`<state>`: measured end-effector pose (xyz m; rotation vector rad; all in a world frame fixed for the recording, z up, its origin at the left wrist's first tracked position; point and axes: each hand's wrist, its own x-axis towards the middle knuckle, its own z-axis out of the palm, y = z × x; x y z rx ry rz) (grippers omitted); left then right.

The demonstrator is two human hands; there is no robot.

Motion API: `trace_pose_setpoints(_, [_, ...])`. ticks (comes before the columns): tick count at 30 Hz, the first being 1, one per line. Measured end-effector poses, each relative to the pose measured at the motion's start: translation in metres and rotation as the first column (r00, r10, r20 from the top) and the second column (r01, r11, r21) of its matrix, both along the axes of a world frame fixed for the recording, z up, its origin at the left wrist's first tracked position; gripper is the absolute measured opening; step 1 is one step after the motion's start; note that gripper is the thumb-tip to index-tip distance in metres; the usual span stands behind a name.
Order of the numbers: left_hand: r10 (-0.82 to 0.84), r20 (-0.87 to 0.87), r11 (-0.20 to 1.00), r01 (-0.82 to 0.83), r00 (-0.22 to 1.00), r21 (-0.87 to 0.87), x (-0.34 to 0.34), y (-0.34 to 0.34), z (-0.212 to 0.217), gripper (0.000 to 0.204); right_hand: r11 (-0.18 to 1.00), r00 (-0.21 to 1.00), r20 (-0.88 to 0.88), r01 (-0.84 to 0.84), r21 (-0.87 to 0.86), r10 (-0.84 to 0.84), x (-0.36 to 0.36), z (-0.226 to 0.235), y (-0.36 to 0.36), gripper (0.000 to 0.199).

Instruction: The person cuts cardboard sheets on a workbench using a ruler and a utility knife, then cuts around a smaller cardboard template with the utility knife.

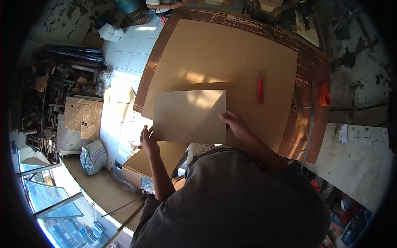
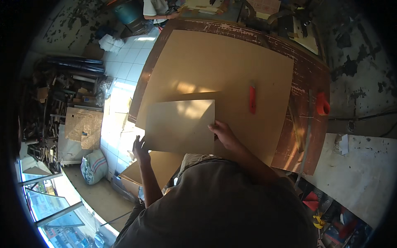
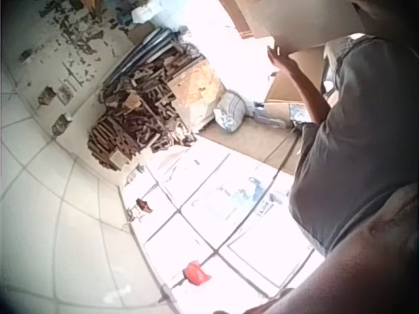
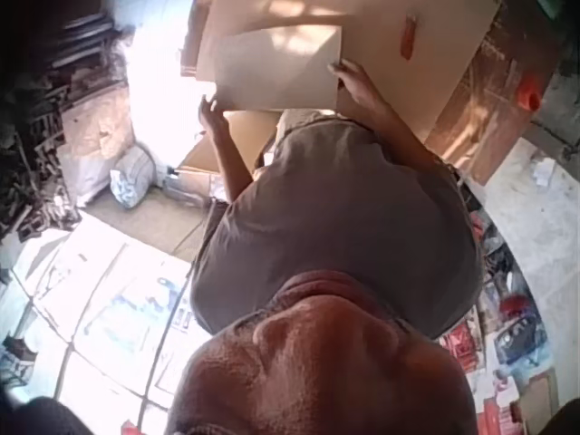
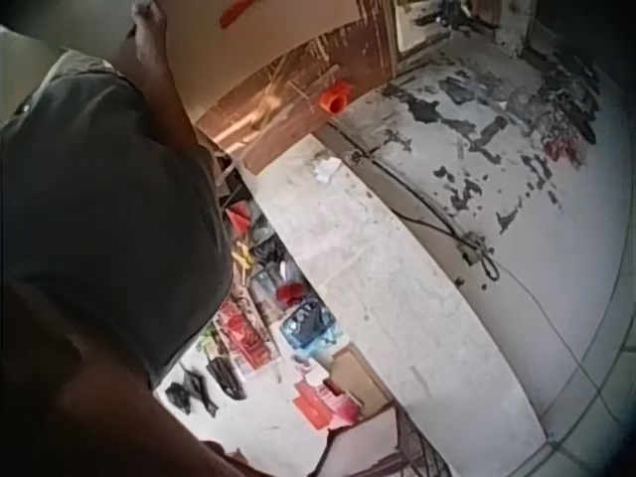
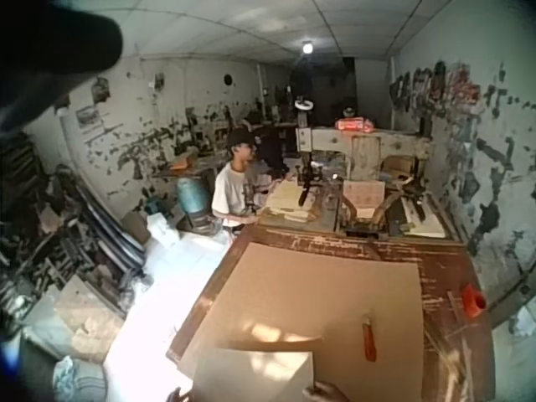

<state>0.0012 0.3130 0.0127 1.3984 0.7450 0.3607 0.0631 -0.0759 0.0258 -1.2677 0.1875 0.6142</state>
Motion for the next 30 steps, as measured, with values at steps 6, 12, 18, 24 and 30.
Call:
trace_pose_setpoints(6, [0.011, 0.143, 0.704, 0.094, 0.99, -0.704, -0.032, -0.136, 0.023, 0.052, 0.997, 0.999, -0.027, -0.043, 0.07, 0.045, -0.012, -0.009, -0.058, 0.029])
trace_pose_setpoints(12, [-0.081, 0.162, 0.817, 0.158, 0.983, -0.554, -0.058, -0.197, 0.008, 0.038, 0.8, 0.817, -0.041, -0.572, -0.179, 0.575, 0.011, -0.006, -0.081, 0.036])
trace_pose_setpoints(18, [-0.126, 0.18, 0.887, 0.192, 0.976, -0.42, -0.071, -0.156, 0.003, 0.032, 0.332, 0.809, 0.566, 0.496, -0.803, 0.161, 0.083, -0.015, -0.139, 0.048])
trace_pose_setpoints(24, [-0.288, 0.145, 0.926, 0.314, 0.946, -0.211, -0.02, -0.15, -0.021, 0.03, 0.263, 0.863, 0.474, 0.422, -0.867, 0.176, 0.104, -0.025, -0.155, 0.052])
trace_pose_setpoints(30, [-0.36, 0.399, 0.66, 0.532, 0.844, -0.531, 0.102, -0.178, -0.005, 0.032, 0.343, 0.812, 0.57, 0.505, -0.792, 0.122, 0.083, -0.038, -0.2, 0.039])
